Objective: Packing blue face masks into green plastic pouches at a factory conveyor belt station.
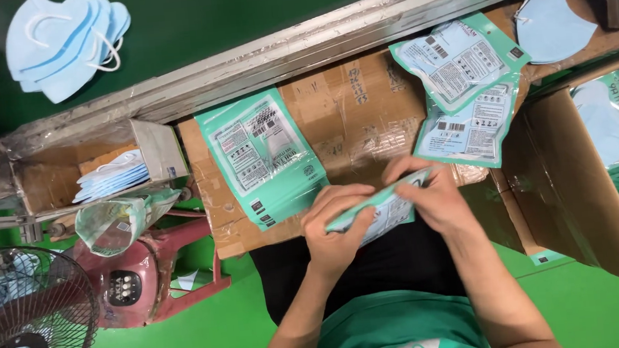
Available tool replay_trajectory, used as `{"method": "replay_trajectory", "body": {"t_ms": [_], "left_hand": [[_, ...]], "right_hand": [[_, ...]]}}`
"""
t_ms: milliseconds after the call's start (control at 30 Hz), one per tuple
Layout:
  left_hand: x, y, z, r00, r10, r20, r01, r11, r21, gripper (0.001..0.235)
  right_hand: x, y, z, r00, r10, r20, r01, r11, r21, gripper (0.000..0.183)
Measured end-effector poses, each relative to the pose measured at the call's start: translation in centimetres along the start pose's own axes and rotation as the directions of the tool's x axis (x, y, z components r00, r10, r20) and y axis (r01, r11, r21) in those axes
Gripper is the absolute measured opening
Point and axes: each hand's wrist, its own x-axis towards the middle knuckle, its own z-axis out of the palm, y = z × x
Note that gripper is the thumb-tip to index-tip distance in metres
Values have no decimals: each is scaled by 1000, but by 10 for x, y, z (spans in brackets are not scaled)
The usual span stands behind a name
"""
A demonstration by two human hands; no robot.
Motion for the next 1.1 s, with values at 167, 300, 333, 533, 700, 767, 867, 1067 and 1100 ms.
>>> {"method": "replay_trajectory", "body": {"t_ms": [167,300,333,533,700,767,867,1067,1100], "left_hand": [[-9,-18,11,999,-41,5,40,996,76,8],[-17,-44,18,955,-261,-142,251,964,-84,8],[-18,-49,17,878,-432,-207,393,896,-208,12],[12,-49,-24,976,-178,-127,184,982,34,35],[97,-70,-85,956,232,-178,-89,812,577,57],[145,-88,-109,944,281,-174,-93,730,678,68],[220,-137,-146,931,350,-105,-70,451,890,97],[304,-246,-171,996,60,-62,52,152,987,57],[304,-234,-167,995,94,-44,24,209,978,45]], "right_hand": [[-9,18,-5,1000,-13,-18,11,994,-109,8],[-20,10,-22,985,-51,-163,-52,819,-571,42],[-25,8,-31,979,-120,-166,-50,648,-760,59],[-11,-73,-245,805,-584,-101,-328,-297,-897,77],[41,-59,-502,865,-287,-411,-383,149,-912,48],[19,-80,-497,859,-306,-410,-446,-55,-894,44],[44,-92,-293,825,-555,-107,-220,-141,-965,40],[33,-83,-88,793,-557,247,220,-117,-968,40],[34,-85,-60,817,-530,225,222,-71,-972,41]]}}
